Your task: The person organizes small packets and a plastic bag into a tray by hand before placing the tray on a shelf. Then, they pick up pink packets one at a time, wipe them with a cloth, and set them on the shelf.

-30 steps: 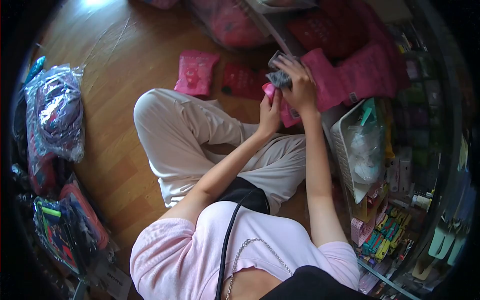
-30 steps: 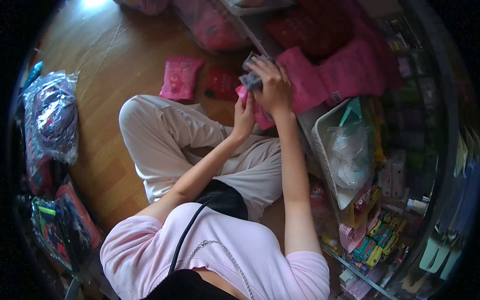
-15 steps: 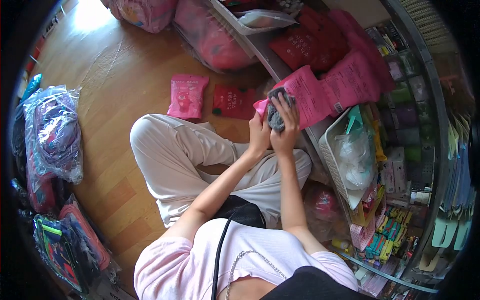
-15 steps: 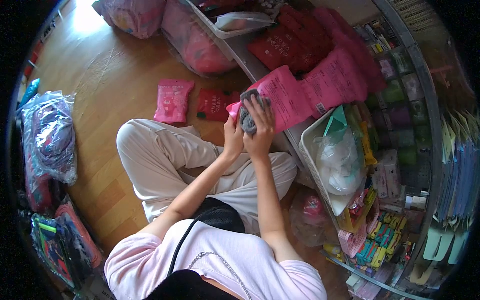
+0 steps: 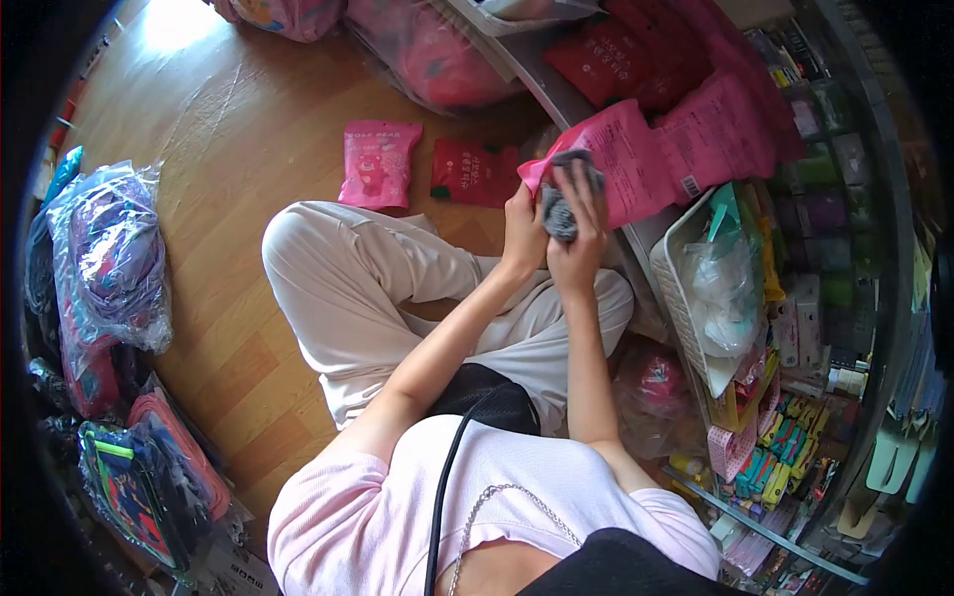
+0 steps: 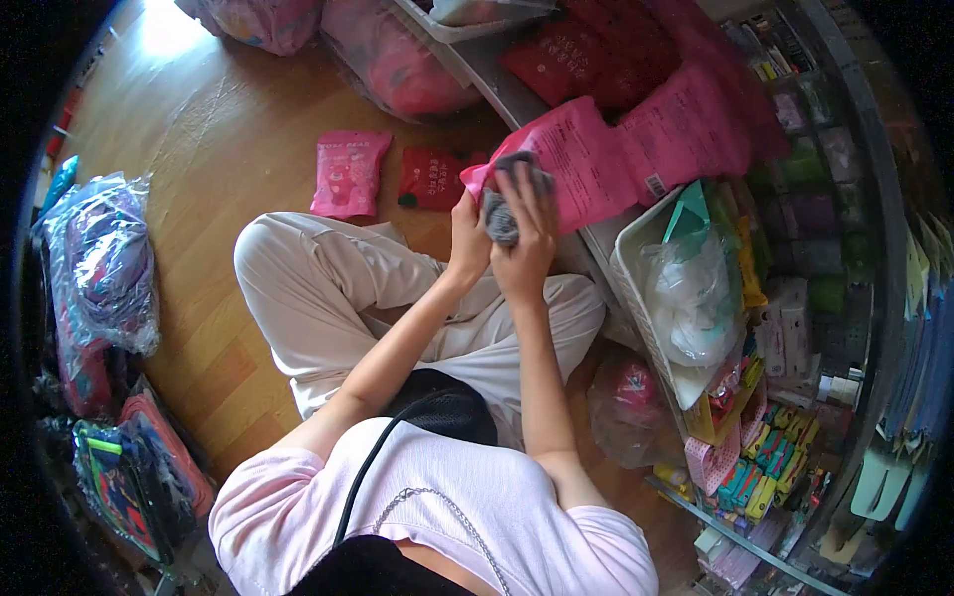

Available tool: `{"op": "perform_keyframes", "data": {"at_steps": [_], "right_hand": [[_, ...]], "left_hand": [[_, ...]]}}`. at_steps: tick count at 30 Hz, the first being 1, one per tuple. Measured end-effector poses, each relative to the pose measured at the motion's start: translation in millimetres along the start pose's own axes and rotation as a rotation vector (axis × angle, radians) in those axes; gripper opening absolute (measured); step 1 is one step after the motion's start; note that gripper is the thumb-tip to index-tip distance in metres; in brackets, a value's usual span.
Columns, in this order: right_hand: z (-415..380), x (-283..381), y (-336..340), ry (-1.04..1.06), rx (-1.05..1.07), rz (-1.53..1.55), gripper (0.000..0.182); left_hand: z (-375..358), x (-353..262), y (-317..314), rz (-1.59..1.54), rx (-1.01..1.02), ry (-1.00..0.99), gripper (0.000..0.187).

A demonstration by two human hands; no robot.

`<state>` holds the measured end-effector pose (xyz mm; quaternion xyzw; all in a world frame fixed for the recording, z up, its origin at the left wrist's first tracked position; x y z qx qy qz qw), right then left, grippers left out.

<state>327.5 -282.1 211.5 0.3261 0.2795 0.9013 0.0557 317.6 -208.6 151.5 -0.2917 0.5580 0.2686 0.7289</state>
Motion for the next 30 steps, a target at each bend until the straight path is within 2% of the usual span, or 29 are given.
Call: {"op": "perform_keyframes", "data": {"at_steps": [1, 3, 4, 7, 9, 10, 12, 13, 15, 18, 19, 20, 21, 23, 26, 28, 29, 30], "right_hand": [[6, -1, 1, -0.011, 0.000, 0.000, 0.048], [36, -5, -3, 0.113, 0.249, -0.005, 0.045], [51, -13, -3, 0.106, 0.250, -0.002, 0.045], [77, -34, 0, 0.109, 0.258, -0.168, 0.043], [80, -49, 18, -0.229, -0.012, -0.209, 0.042], [73, -53, 23, -0.231, -0.011, -0.212, 0.042], [50, -58, 35, -0.318, -0.237, -0.237, 0.047], [35, -53, 33, -0.316, -0.237, -0.238, 0.047], [9, -20, 15, -0.082, -0.120, -0.430, 0.049], [5, -15, -13, 0.087, -0.004, -0.191, 0.051], [15, -21, -13, 0.083, -0.007, -0.186, 0.051], [31, -19, -12, 0.080, 0.096, -0.235, 0.048], [44, -20, -12, 0.074, 0.198, -0.284, 0.045], [67, -40, -5, 0.067, 0.197, -0.287, 0.040], [81, -56, 13, -0.009, 0.166, -0.350, 0.037], [81, -60, 30, -0.467, 0.140, -0.195, 0.037], [73, -70, 32, -0.469, 0.141, -0.193, 0.037], [61, -84, 33, -0.339, 0.070, -0.192, 0.038]], "left_hand": [[2, 6, -1, 0.005, 0.006, 0.007, 0.018], [5, 18, -1, -0.011, 0.015, -0.054, 0.018], [5, 24, 2, 0.032, 0.099, 0.059, 0.020], [7, 32, -1, 0.013, 0.100, 0.079, 0.024], [6, 28, -2, -0.020, 0.100, 0.107, 0.028], [6, 26, -1, -0.053, 0.099, 0.118, 0.028], [7, 24, -1, -0.088, 0.094, 0.128, 0.028], [8, 24, -1, -0.112, 0.098, 0.164, 0.028], [9, 24, -4, -0.141, 0.104, 0.201, 0.028], [6, 26, -5, -0.223, 0.083, 0.225, 0.027], [4, 26, -6, -0.206, 0.041, 0.209, 0.027], [1, 26, -4, -0.188, -0.003, 0.196, 0.027], [-1, 26, -1, -0.181, -0.001, 0.199, 0.027], [-2, 26, -1, -0.211, 0.072, 0.306, 0.025], [1, 24, 7, -0.179, 0.037, 0.240, 0.022], [5, 19, 24, -0.081, -0.001, 0.133, 0.021], [10, 23, 40, 0.041, -0.058, 0.067, 0.021], [18, 20, 60, 0.072, -0.039, 0.091, 0.020]]}}
Point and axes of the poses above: each hand's wrist, its own z-axis towards the middle knuckle, its own y-axis out of the back of the hand, x = y × z, the point moved 3 cm from there along z, towards the middle knuckle, and after that the axes turned 15 degrees about z, right-handed, at the moved point
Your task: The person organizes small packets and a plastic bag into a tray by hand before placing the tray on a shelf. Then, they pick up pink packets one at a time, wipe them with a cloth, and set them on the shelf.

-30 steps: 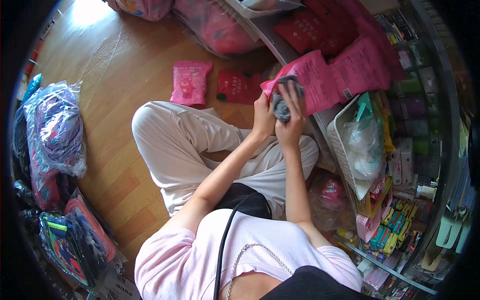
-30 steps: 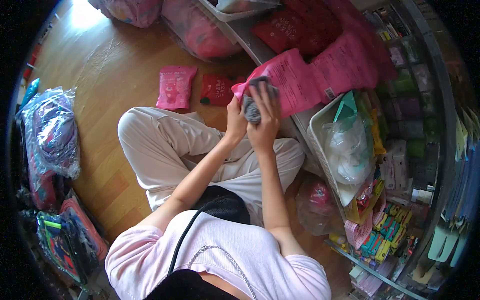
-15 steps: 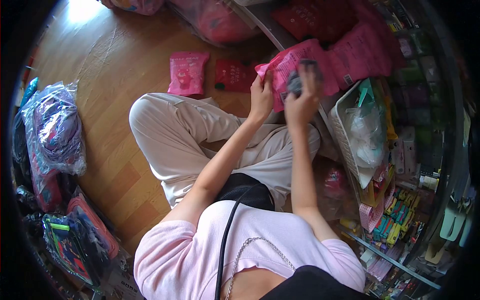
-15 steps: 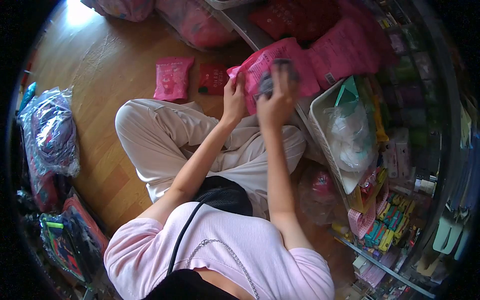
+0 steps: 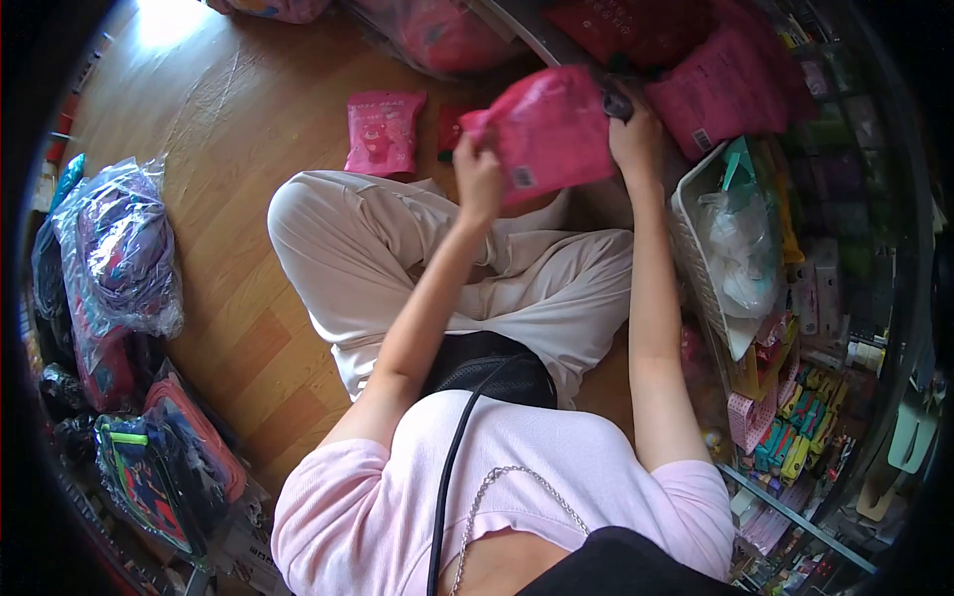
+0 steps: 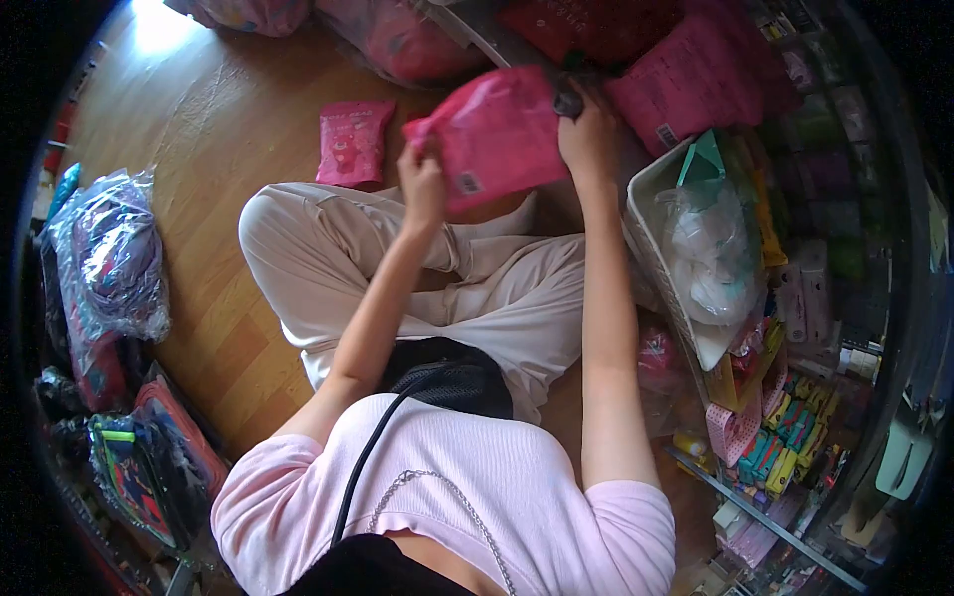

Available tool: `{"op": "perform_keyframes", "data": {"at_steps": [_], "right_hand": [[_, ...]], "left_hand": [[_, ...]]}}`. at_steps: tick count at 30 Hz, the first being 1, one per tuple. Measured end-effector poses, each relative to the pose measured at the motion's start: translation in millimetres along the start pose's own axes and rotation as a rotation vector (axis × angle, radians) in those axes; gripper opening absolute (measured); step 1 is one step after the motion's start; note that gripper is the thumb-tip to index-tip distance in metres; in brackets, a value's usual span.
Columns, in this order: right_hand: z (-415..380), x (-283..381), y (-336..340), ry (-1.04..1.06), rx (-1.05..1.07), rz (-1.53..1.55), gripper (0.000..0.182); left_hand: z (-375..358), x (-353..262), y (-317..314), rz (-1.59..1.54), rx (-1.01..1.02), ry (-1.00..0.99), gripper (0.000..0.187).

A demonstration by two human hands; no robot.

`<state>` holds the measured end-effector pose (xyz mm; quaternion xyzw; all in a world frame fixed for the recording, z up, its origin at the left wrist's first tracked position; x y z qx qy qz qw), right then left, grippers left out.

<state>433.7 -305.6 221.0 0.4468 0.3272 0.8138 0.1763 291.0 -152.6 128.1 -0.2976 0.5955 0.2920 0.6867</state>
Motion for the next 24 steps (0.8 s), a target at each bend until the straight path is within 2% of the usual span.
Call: {"op": "perform_keyframes", "data": {"at_steps": [1, 2, 3, 6, 7, 8, 11, 12, 15, 17, 18, 20, 21, 22, 24], "right_hand": [[-4, -8, -2, 0.123, -0.081, 0.011, 0.038], [-5, -6, -2, 0.123, -0.078, 0.017, 0.038], [-8, -1, 0, 0.099, -0.092, -0.006, 0.039], [-12, -2, -2, 0.091, -0.110, -0.041, 0.040], [-12, -4, -2, 0.120, -0.116, -0.064, 0.041], [-12, -4, -1, 0.120, -0.114, -0.059, 0.043], [-13, -6, -2, 0.149, -0.129, -0.047, 0.043], [-14, -5, -1, 0.105, -0.130, -0.031, 0.044], [-13, -3, -1, 0.094, -0.124, -0.039, 0.045], [-13, -3, -1, 0.087, -0.129, -0.040, 0.045], [-14, -3, -1, 0.082, -0.133, -0.042, 0.046], [-12, -3, -2, 0.086, -0.140, -0.044, 0.046], [-12, -3, -2, 0.092, -0.144, -0.047, 0.046], [-13, -1, -2, 0.091, -0.143, -0.046, 0.046], [-12, 1, -2, 0.049, -0.136, -0.058, 0.045]], "left_hand": [[9, -6, 19, -0.001, 0.024, 0.062, 0.019], [18, -10, 36, 0.005, -0.013, -0.017, 0.019], [34, 5, 57, -0.003, -0.006, -0.004, 0.020], [81, 8, 119, 0.023, 0.033, 0.232, 0.026], [108, 30, 145, 0.184, 0.072, 0.244, 0.031], [126, 35, 161, 0.214, 0.097, 0.262, 0.033], [171, 59, 191, 0.643, 0.180, 0.424, 0.032], [181, 68, 189, 0.648, 0.178, 0.424, 0.032], [191, 111, 186, 1.337, -0.234, 0.356, 0.046], [193, 117, 177, 1.776, -0.537, 0.272, 0.060], [184, 98, 166, 1.654, -0.458, -0.038, 0.062], [182, 90, 128, 1.560, -0.144, -0.370, 0.048], [180, 108, 103, 1.511, 0.058, -0.535, 0.039], [158, 87, 72, 1.379, 0.352, -0.493, 0.042], [126, 115, 28, 1.332, 0.541, -0.749, 0.057]]}}
Point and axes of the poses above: each hand's wrist, its own z-axis towards the middle knuckle, its own y-axis out of the back of the hand, x = y × z, the point moved 3 cm from there along z, towards the middle knuckle, and after that the axes turned 15 degrees about z, right-handed, at the moved point
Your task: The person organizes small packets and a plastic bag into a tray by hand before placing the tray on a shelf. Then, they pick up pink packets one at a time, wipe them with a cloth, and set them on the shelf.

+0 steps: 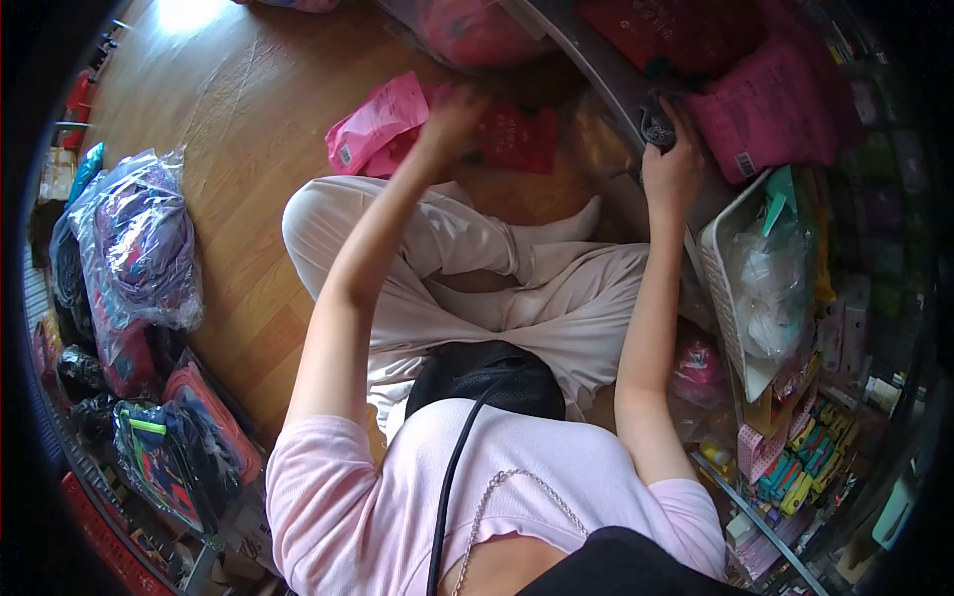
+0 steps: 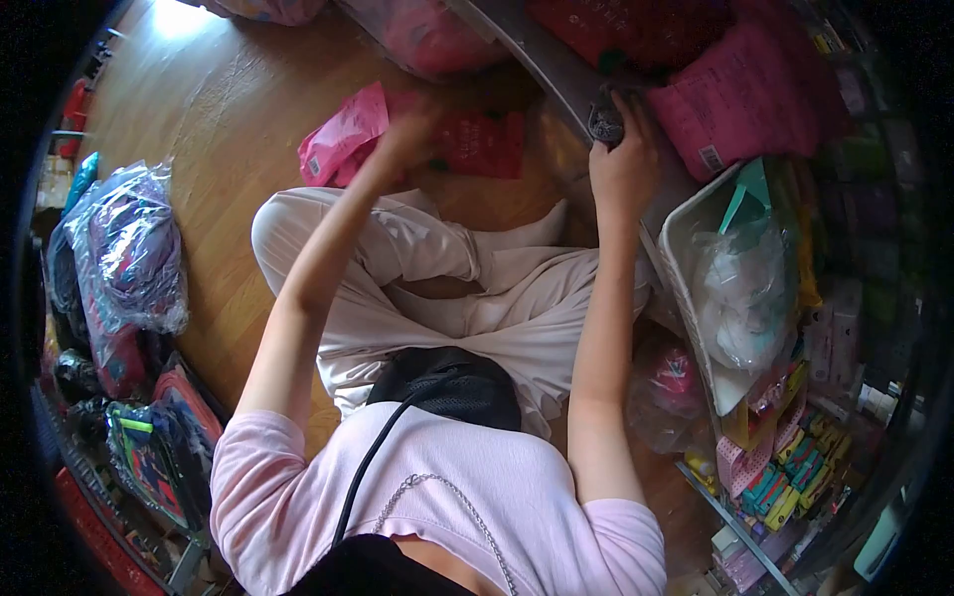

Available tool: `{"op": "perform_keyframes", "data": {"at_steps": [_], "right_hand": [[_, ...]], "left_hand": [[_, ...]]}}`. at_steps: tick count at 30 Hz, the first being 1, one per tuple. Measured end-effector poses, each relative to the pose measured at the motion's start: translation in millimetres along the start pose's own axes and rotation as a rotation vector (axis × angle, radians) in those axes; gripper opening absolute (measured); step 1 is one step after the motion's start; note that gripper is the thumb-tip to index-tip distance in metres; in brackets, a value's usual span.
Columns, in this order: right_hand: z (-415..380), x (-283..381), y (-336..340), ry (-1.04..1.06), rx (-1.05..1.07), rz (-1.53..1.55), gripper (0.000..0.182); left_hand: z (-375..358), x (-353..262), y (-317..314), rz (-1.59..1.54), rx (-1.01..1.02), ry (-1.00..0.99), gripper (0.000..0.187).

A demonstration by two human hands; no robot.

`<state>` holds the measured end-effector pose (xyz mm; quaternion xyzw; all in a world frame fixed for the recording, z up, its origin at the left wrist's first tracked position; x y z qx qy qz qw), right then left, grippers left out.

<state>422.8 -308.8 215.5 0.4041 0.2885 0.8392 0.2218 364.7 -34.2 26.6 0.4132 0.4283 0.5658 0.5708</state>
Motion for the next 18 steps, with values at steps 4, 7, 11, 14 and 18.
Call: {"op": "perform_keyframes", "data": {"at_steps": [4, 7, 11, 14, 18], "right_hand": [[0, 2, 1, 0.056, -0.022, -0.035, 0.043], [2, 7, 1, -0.014, -0.047, -0.028, 0.040], [1, 2, -1, 0.008, -0.067, -0.051, 0.037], [0, 2, -1, 0.023, -0.078, -0.074, 0.037], [0, 2, 0, 0.024, -0.070, -0.065, 0.037]], "left_hand": [[-10, -55, -32, 0.214, 0.144, -0.088, 0.082], [4, -48, -59, 0.255, 0.247, -0.027, 0.085], [17, -23, -95, 0.095, 0.324, -0.056, 0.080], [13, -7, -60, -0.088, 0.351, -0.132, 0.069], [-6, -5, 83, -0.933, 0.787, 0.220, 0.051]]}}
Point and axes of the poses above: each hand's wrist, its own z-axis towards the middle knuckle, its own y-axis out of the back of the hand, x = y × z, the point moved 3 cm from there along z, towards the middle knuckle, and after that the axes turned 15 degrees about z, right-handed, at the moved point
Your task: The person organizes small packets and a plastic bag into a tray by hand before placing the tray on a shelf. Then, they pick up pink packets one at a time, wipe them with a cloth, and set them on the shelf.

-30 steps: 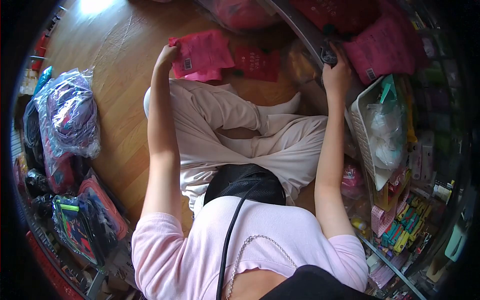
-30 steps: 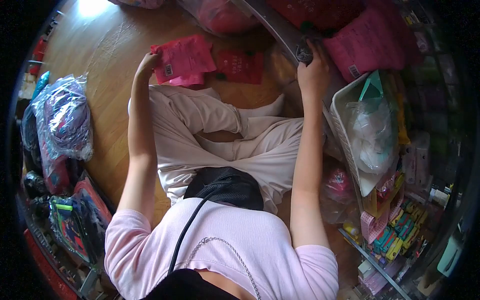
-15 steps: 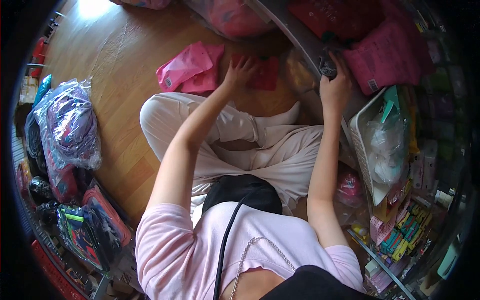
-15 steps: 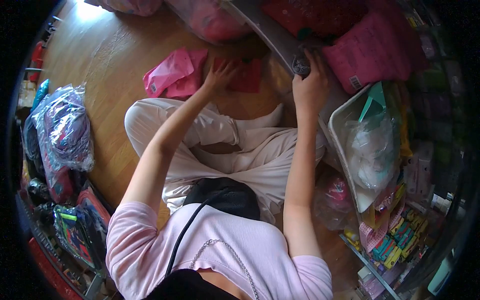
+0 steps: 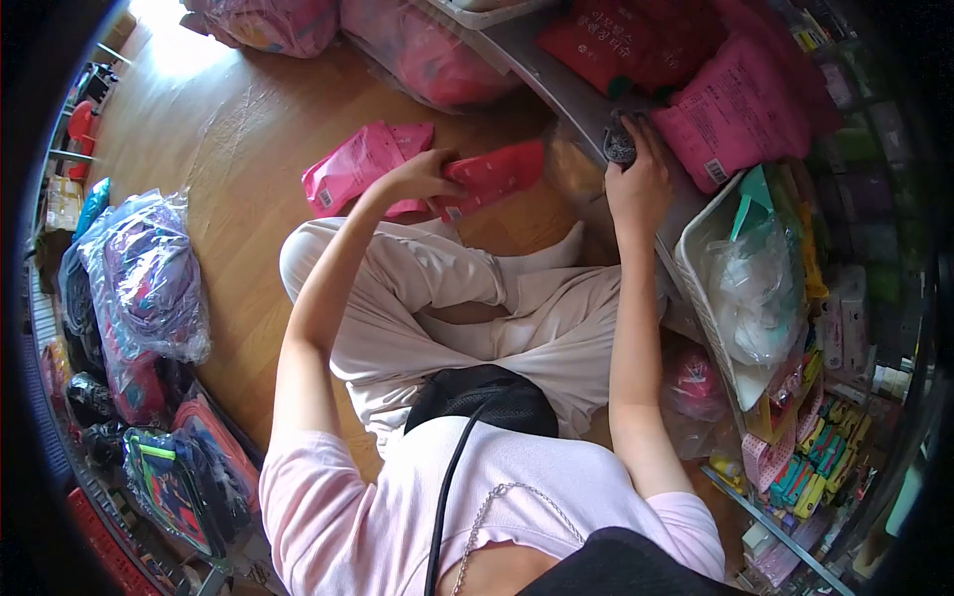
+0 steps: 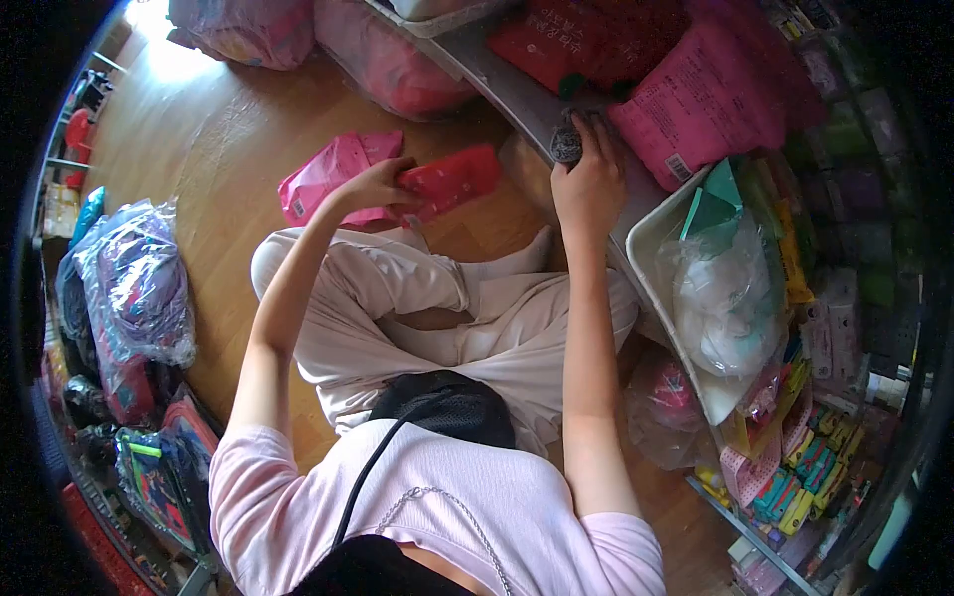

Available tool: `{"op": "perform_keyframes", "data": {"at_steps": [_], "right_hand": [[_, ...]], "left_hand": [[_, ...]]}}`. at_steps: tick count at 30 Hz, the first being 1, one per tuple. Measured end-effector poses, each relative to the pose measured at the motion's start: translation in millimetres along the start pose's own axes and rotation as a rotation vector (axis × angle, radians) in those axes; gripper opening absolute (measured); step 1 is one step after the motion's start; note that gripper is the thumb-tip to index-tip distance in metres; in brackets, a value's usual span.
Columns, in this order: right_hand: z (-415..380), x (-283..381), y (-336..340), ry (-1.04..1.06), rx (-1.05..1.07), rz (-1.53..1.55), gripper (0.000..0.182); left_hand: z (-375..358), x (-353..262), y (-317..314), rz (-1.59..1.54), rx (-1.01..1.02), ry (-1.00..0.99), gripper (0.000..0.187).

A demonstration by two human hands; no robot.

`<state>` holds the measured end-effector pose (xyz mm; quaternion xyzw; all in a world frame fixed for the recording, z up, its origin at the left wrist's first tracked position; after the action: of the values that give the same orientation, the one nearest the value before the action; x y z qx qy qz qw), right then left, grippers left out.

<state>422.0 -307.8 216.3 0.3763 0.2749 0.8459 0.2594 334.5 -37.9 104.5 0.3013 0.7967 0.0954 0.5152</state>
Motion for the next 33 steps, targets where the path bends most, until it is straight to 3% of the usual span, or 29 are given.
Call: {"op": "perform_keyframes", "data": {"at_steps": [1, 3, 4, 6, 8, 10, 12, 15, 18, 20, 21, 23, 25, 26, 27, 28, 29, 31, 33], "right_hand": [[0, 0, 0, 0.002, 0.005, -0.013, 0.037], [-1, 3, 1, -0.034, 0.012, -0.003, 0.037], [-1, 4, 2, -0.071, 0.029, 0.000, 0.037], [-2, 1, 2, -0.029, 0.013, 0.016, 0.038], [-3, 3, 1, 0.020, -0.004, 0.025, 0.038], [-4, 4, 4, -0.028, 0.012, 0.052, 0.040], [-4, 2, 4, -0.022, 0.024, 0.059, 0.041], [-6, 2, 4, -0.038, 0.016, 0.067, 0.041], [-10, 1, 9, -0.033, -0.037, 0.092, 0.040], [-11, 0, 13, -0.012, -0.164, 0.397, 0.042], [-7, 4, 13, -0.011, -0.167, 0.395, 0.042], [-1, 30, 14, 0.266, -0.200, 0.463, 0.044], [11, 49, 1, 0.281, -0.139, 0.486, 0.046], [22, 55, -14, 0.357, -0.010, 0.412, 0.048], [30, 58, -27, 0.433, 0.120, 0.337, 0.049], [38, 56, -33, 0.429, 0.122, 0.338, 0.049], [43, 54, -42, 0.461, 0.178, 0.238, 0.050], [56, 48, -53, 0.491, 0.237, 0.138, 0.051], [71, 34, -51, 0.376, 0.199, 0.238, 0.051]], "left_hand": [[-24, -12, 5, 0.009, -0.005, 0.001, 0.051], [-61, -31, 16, -0.384, -0.023, -0.136, 0.048], [-73, -44, 22, -0.377, -0.028, -0.136, 0.048], [-85, -70, 28, -0.569, -0.209, -0.232, 0.048], [-66, -95, 32, -0.646, -0.286, -0.403, 0.048], [-43, -129, 40, -0.512, -0.455, -0.445, 0.044], [-15, -152, 42, -0.576, -0.612, -0.527, 0.044], [28, -161, 49, -0.340, -0.744, -0.469, 0.049], [41, -153, 46, -0.322, -0.758, -0.405, 0.051], [55, -136, 41, -0.286, -0.800, -0.377, 0.051], [72, -119, 38, -0.327, -0.868, -0.425, 0.050], [75, -108, 35, -0.373, -0.929, -0.467, 0.050], [64, -110, 28, -0.373, -0.750, -0.411, 0.041], [67, -107, 24, -0.374, -0.746, -0.408, 0.041], [67, -104, 21, -0.222, -0.889, -0.460, 0.034], [68, -103, 19, -0.064, -1.029, -0.509, 0.028], [67, -101, 17, -0.065, -1.025, -0.506, 0.028], [65, -99, 12, -0.220, -0.896, -0.403, 0.022], [56, -106, 8, -0.404, -0.824, -0.334, 0.018]]}}
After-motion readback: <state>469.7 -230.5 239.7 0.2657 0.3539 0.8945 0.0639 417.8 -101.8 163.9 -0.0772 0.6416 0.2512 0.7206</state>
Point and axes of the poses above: each hand's wrist, its own z-axis towards the middle knuckle, its own y-axis out of the back of the hand, x = y × z, the point moved 3 cm from there along z, towards the middle knuckle, and after that the axes turned 15 degrees about z, right-handed, at the moved point
